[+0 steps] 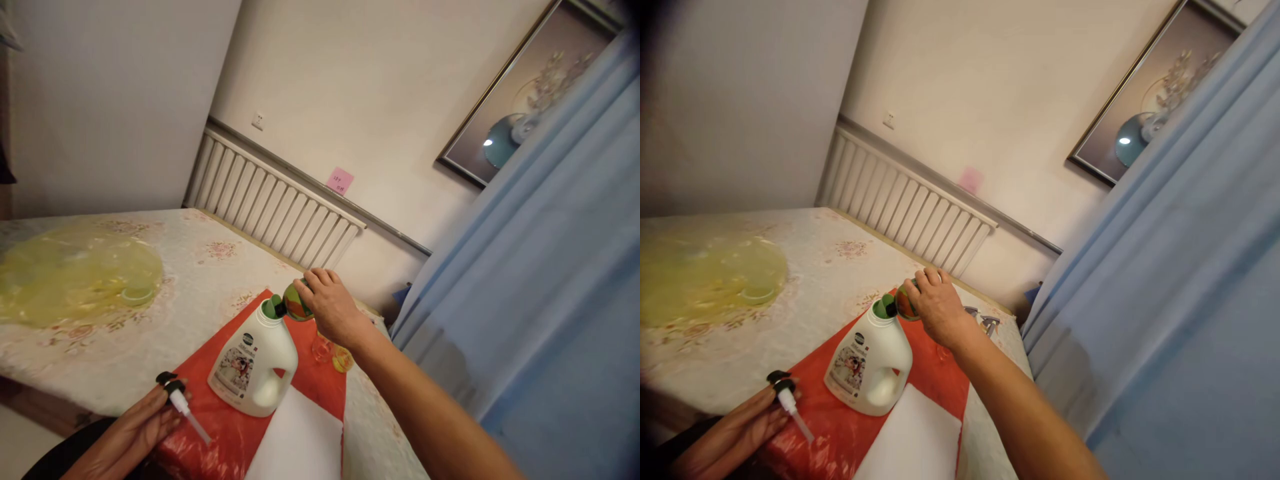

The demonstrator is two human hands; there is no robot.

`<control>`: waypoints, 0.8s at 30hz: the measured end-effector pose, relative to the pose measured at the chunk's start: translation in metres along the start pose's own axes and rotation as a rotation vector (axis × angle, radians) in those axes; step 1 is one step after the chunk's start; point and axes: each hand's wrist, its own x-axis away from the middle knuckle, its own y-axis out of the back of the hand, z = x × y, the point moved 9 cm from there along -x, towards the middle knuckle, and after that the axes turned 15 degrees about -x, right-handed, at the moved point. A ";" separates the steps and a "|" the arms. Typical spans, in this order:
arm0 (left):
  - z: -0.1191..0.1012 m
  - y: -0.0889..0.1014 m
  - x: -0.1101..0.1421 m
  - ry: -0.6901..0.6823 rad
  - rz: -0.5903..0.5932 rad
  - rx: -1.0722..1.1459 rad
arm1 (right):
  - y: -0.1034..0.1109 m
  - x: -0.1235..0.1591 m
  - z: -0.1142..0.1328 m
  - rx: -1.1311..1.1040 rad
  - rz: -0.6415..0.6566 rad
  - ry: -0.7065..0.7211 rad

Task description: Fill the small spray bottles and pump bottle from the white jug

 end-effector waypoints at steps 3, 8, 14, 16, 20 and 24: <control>-0.001 0.000 0.000 -0.006 -0.005 -0.002 | -0.001 -0.001 0.000 0.002 -0.001 0.003; -0.001 -0.002 0.000 -0.003 0.006 0.004 | -0.002 -0.001 0.000 0.004 -0.010 0.004; -0.001 -0.003 0.001 0.002 0.003 0.009 | -0.002 -0.001 -0.001 0.014 -0.002 -0.005; -0.002 -0.002 0.001 0.001 -0.012 0.009 | -0.002 -0.001 -0.001 0.015 0.001 -0.005; -0.003 -0.002 0.003 -0.007 -0.027 -0.001 | -0.002 0.000 0.000 0.018 -0.002 -0.006; -0.004 -0.004 0.006 -0.015 -0.020 -0.017 | -0.001 0.000 0.000 0.012 -0.006 -0.011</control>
